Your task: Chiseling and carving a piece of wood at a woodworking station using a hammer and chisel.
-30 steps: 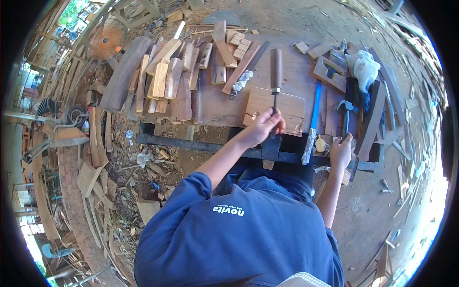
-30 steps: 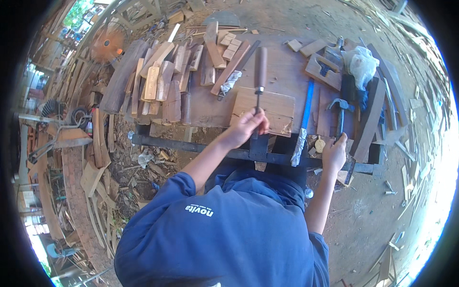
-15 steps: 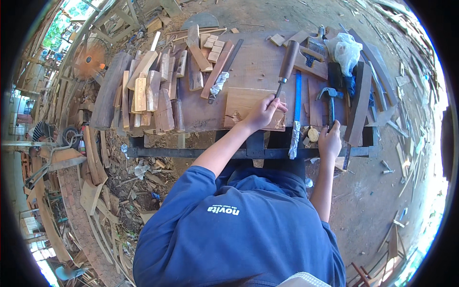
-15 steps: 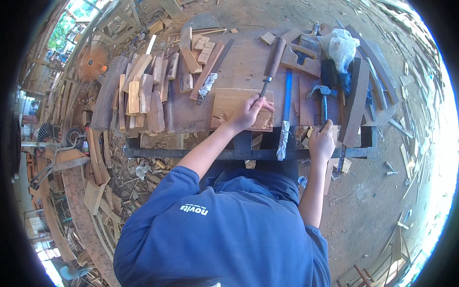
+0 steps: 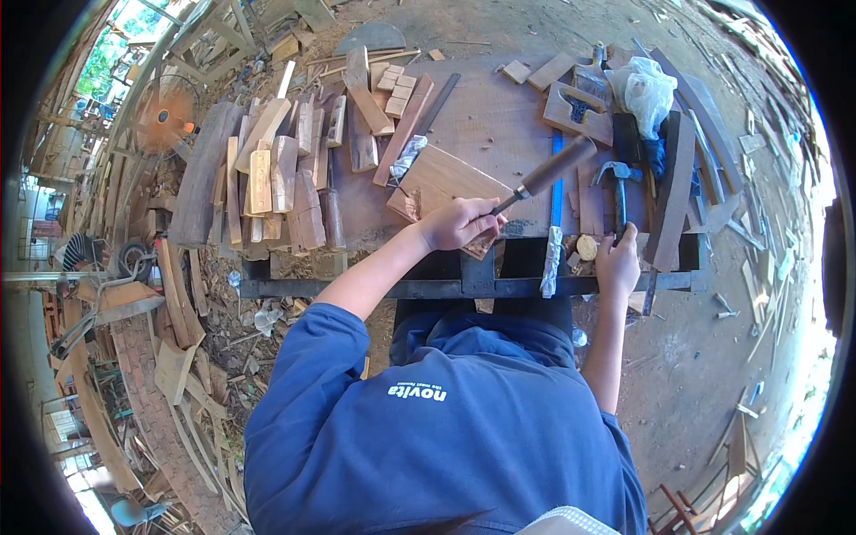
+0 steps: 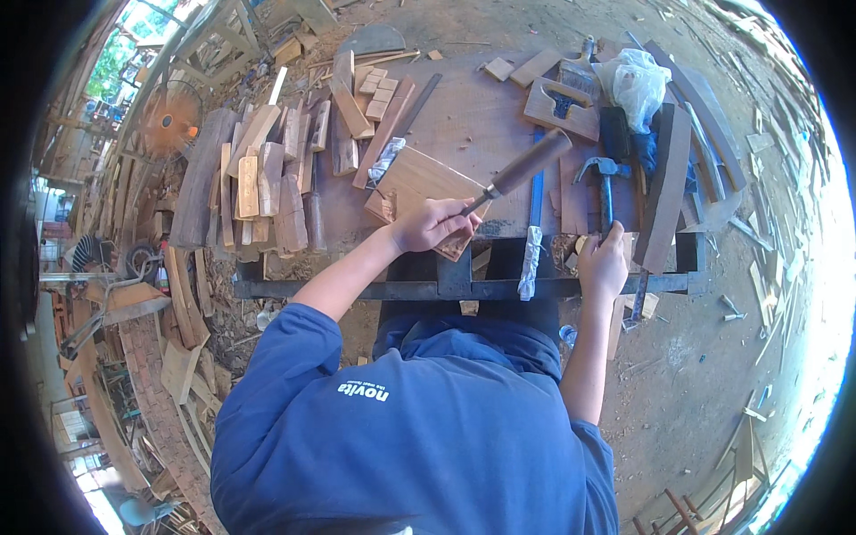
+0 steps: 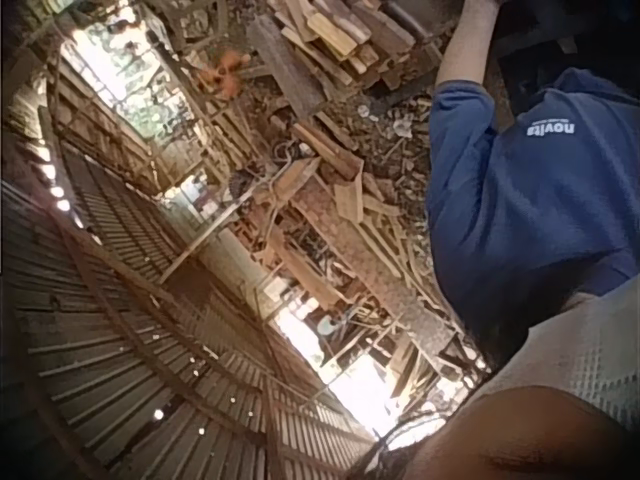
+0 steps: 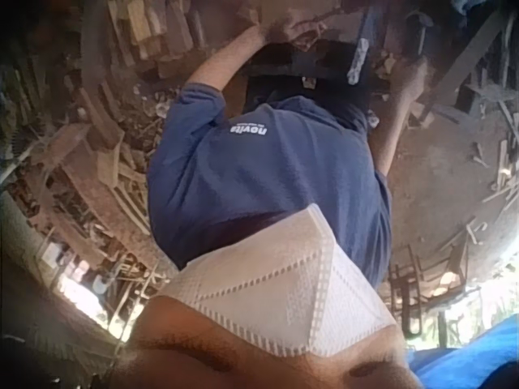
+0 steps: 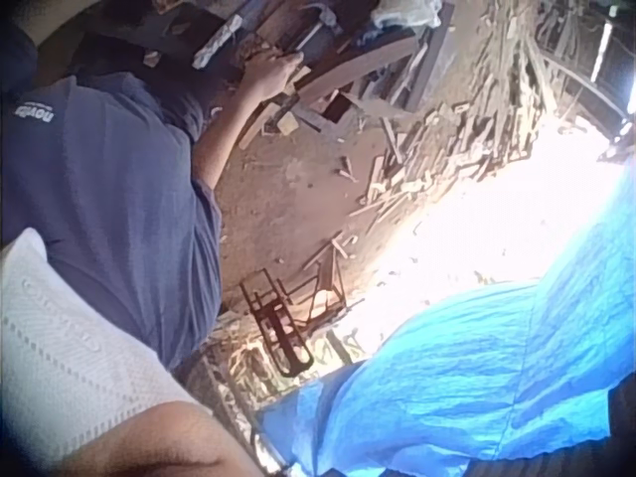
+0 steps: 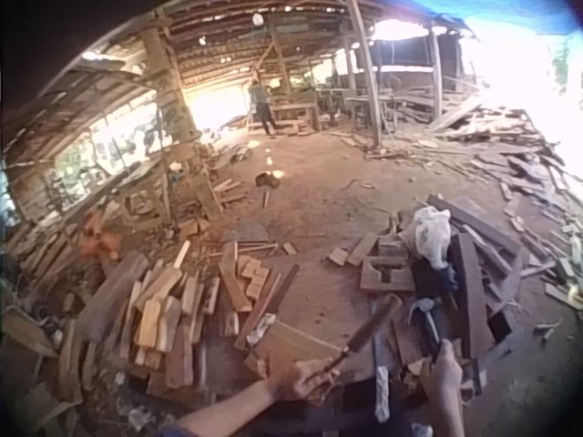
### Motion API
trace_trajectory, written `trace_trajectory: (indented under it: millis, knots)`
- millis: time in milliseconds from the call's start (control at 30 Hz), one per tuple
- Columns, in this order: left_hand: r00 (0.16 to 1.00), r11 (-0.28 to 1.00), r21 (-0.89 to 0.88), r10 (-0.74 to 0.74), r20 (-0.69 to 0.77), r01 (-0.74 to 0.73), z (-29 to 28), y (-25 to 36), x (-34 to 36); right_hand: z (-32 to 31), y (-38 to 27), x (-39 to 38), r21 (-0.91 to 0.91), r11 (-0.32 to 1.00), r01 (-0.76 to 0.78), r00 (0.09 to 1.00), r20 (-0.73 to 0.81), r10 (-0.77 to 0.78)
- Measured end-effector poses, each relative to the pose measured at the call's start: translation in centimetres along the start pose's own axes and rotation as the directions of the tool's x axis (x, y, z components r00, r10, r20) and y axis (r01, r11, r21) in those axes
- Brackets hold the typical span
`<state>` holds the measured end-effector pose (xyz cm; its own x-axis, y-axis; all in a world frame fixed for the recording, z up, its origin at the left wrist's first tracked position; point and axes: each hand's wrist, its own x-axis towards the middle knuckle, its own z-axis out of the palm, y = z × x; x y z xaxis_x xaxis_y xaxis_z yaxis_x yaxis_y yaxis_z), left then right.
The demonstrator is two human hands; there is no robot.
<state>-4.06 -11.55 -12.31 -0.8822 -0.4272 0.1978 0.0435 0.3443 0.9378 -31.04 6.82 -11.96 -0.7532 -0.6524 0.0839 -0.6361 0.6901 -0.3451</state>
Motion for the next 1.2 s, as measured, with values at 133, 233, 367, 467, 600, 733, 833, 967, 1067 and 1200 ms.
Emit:
trace_trajectory:
  millis: [133,233,367,467,600,733,833,967,1067,1200]
  knots:
    - [0.993,0.959,0.263,0.091,0.069,-0.106,0.2,1.1,-0.2,0.1,-0.3,0.1,-0.022,1.000,-0.011,1.000,0.016,0.012]
    - [0.985,0.957,0.233,-0.169,-0.030,0.172,1.5,3.5,1.6,0.5,0.2,0.0,-0.026,1.000,0.001,1.000,-0.006,-0.001]
    - [0.976,0.876,0.456,-0.067,-0.207,0.157,3.8,2.2,2.7,0.6,-0.1,-0.1,-0.031,0.999,0.009,1.000,-0.008,-0.010]
    - [0.963,0.782,0.618,0.098,-0.252,0.083,5.2,1.0,2.2,0.5,-0.2,-0.2,-0.023,1.000,0.011,1.000,0.006,-0.011]
    - [0.985,0.807,0.590,0.100,-0.139,0.001,5.0,1.0,1.8,0.6,0.3,-0.2,-0.019,1.000,0.013,1.000,0.012,-0.013]
    - [0.991,0.910,0.398,0.131,-0.012,-0.116,5.7,0.9,2.1,1.3,0.9,-0.5,-0.006,0.995,0.095,0.988,-0.119,-0.095]
    - [0.974,0.933,0.281,0.214,0.072,-0.226,6.9,1.0,2.2,0.9,0.6,-0.1,0.030,0.999,0.024,1.000,-0.007,-0.024]
    - [0.974,0.907,0.373,0.224,-0.026,-0.198,8.0,1.7,3.0,1.5,1.9,-0.3,0.030,0.995,0.091,0.993,-0.072,-0.088]
    - [0.961,0.955,0.297,0.097,-0.258,-0.017,8.5,2.3,3.6,0.2,0.0,-0.4,0.005,1.000,0.026,0.999,0.026,-0.026]
    - [0.754,0.997,-0.018,0.047,-0.655,-0.078,9.2,3.1,5.2,0.0,-0.5,-0.7,-0.025,1.000,-0.006,1.000,0.007,0.006]
